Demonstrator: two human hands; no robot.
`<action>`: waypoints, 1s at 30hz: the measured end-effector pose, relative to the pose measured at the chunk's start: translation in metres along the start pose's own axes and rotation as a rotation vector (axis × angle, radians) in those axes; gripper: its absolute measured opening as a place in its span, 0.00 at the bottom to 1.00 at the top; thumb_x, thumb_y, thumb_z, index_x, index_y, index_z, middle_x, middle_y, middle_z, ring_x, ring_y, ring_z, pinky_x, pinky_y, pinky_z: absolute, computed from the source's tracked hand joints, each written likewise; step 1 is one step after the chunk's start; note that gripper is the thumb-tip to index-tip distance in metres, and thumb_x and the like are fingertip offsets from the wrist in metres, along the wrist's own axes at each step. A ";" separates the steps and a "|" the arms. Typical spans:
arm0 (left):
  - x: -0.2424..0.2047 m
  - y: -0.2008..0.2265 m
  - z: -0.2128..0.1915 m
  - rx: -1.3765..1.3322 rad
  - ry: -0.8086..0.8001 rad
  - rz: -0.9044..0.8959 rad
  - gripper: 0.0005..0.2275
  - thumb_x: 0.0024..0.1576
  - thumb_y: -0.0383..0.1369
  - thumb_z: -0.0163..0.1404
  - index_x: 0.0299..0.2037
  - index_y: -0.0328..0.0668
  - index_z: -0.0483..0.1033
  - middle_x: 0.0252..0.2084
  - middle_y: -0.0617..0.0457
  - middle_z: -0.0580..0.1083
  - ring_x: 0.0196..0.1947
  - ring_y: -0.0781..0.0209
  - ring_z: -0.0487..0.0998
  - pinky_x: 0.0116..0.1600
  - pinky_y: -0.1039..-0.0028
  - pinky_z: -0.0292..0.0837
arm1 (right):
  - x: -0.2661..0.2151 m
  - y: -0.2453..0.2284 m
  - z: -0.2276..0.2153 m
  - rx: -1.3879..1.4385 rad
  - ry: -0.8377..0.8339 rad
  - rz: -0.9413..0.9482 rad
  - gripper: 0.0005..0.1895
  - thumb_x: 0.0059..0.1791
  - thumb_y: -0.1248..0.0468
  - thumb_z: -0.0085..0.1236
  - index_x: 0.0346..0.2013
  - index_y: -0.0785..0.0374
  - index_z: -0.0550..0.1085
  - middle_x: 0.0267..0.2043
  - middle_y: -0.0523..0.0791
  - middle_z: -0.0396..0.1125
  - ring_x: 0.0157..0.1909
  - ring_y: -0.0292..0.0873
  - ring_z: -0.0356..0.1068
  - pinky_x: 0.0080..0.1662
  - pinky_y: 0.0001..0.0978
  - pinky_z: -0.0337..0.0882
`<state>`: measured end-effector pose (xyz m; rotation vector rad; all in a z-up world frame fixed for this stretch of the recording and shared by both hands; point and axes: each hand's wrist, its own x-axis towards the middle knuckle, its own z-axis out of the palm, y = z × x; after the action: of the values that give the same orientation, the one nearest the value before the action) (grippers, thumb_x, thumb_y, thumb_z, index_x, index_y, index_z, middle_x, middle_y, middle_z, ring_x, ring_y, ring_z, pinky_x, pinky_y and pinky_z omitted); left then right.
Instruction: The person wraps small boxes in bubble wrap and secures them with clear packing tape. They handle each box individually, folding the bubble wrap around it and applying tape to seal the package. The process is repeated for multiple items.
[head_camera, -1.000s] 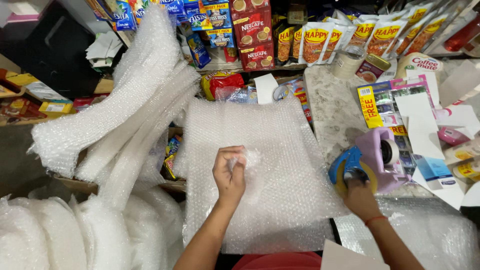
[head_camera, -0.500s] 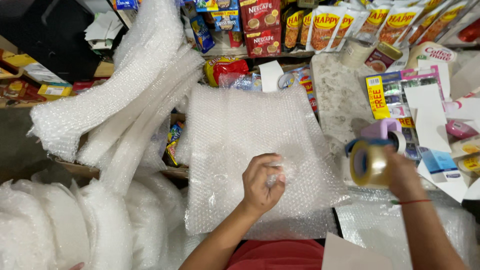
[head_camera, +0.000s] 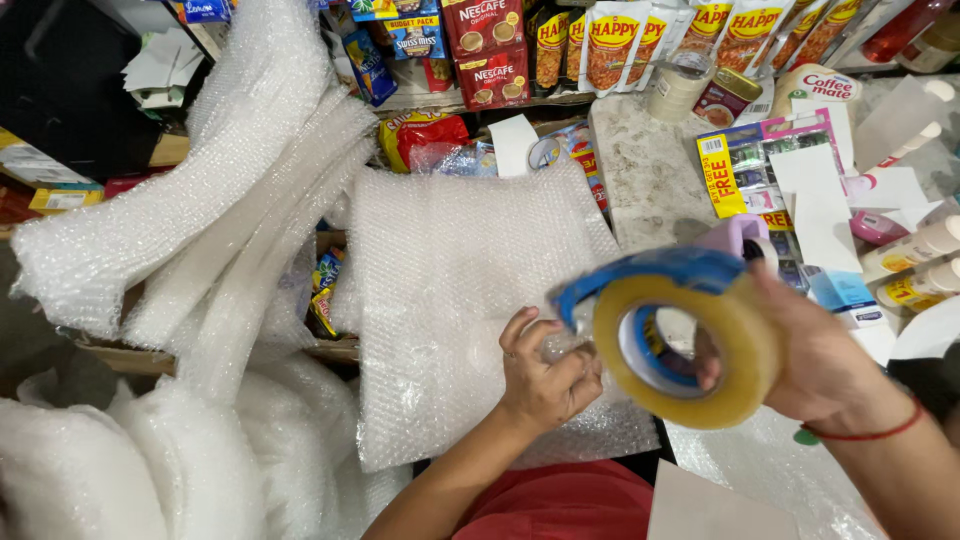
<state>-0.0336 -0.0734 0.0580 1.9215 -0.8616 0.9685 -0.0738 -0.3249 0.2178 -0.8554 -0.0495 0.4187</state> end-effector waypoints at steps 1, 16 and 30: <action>-0.003 -0.002 -0.004 0.016 0.010 0.035 0.05 0.53 0.37 0.59 0.31 0.51 0.76 0.53 0.46 0.61 0.66 0.52 0.55 0.75 0.51 0.55 | 0.002 0.004 -0.004 -0.174 0.180 0.131 0.33 0.59 0.43 0.40 0.45 0.76 0.71 0.30 0.57 0.73 0.30 0.55 0.76 0.35 0.48 0.76; 0.066 -0.082 -0.016 -0.738 0.185 -0.976 0.34 0.47 0.15 0.53 0.65 0.41 0.54 0.75 0.42 0.53 0.55 0.48 0.76 0.47 0.68 0.84 | -0.050 0.071 0.004 -0.077 0.150 0.063 0.34 0.57 0.41 0.39 0.53 0.71 0.71 0.32 0.58 0.77 0.34 0.55 0.79 0.38 0.47 0.78; 0.067 -0.148 -0.081 -0.755 -0.052 -0.861 0.11 0.61 0.17 0.45 0.42 0.35 0.83 0.52 0.42 0.80 0.52 0.57 0.81 0.57 0.72 0.77 | 0.003 0.121 -0.062 0.000 0.435 0.250 0.30 0.51 0.43 0.46 0.38 0.70 0.75 0.23 0.53 0.73 0.24 0.49 0.75 0.30 0.43 0.76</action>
<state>0.0949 0.0489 0.0948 1.4031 -0.2693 0.0396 -0.0992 -0.2986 0.0870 -0.9407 0.4627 0.4574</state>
